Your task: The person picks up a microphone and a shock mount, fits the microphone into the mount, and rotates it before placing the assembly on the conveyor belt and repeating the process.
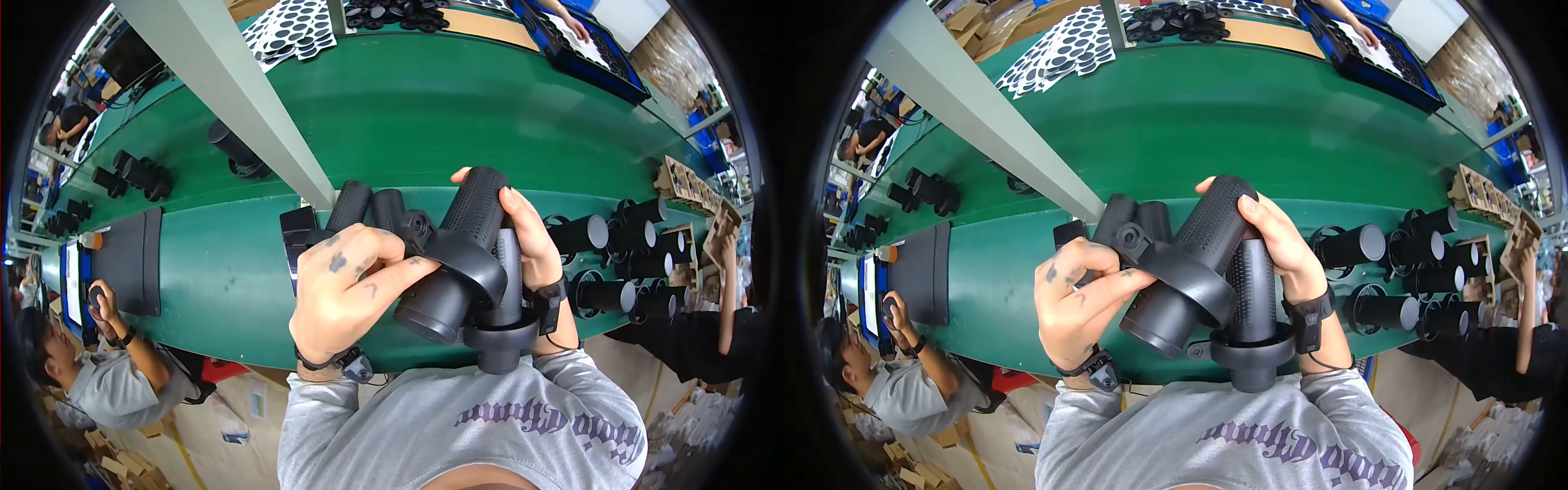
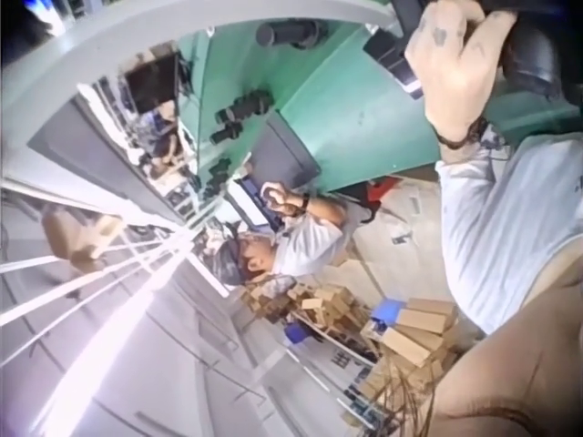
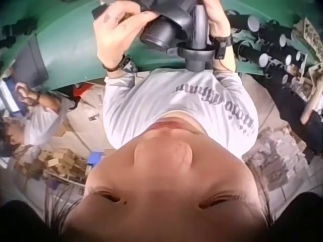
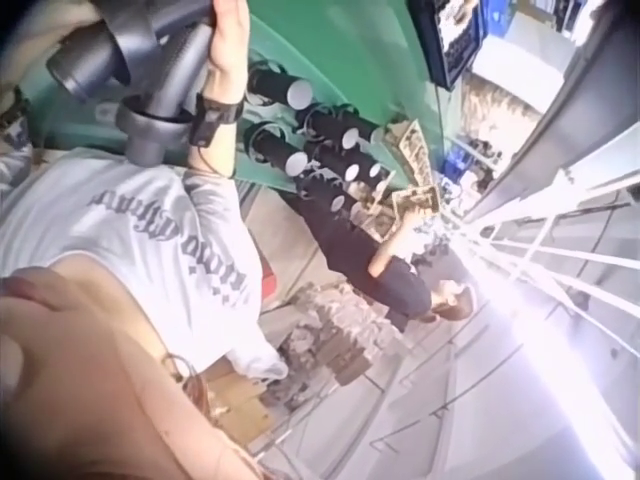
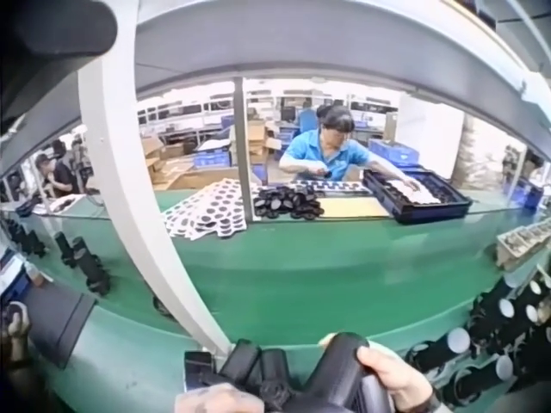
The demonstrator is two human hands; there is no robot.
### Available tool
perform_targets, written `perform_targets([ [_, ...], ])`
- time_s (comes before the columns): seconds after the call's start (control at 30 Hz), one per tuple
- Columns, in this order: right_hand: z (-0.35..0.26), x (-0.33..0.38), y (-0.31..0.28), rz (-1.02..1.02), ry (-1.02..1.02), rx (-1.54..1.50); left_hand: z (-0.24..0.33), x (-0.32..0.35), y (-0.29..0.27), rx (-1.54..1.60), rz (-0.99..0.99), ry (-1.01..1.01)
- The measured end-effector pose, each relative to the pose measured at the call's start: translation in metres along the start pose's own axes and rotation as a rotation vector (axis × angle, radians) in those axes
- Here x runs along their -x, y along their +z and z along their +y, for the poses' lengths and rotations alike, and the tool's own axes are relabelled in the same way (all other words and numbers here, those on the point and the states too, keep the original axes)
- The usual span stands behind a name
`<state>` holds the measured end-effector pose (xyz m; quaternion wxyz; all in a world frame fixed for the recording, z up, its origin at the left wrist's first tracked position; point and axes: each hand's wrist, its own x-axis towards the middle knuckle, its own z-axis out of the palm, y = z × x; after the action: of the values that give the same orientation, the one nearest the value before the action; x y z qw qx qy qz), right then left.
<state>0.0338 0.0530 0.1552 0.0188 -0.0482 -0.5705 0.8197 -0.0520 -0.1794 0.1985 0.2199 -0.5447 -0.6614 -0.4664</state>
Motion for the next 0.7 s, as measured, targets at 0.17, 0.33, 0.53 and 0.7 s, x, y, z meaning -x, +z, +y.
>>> perform_targets([
  [0.17,-0.005,0.001,0.005,0.031,0.038,0.030,-0.002,-0.002,0.001,-0.047,0.019,-0.030],
  [0.33,-0.003,-0.001,0.000,0.006,-0.058,0.139,0.000,-0.001,0.002,0.005,-0.004,-0.017],
  [0.53,-0.002,-0.003,-0.001,0.021,-0.005,0.088,-0.010,-0.001,0.004,-0.008,-0.019,-0.005],
  [0.7,0.003,-0.003,0.001,0.039,-0.042,0.070,-0.002,-0.001,-0.001,-0.066,-0.038,-0.034],
])
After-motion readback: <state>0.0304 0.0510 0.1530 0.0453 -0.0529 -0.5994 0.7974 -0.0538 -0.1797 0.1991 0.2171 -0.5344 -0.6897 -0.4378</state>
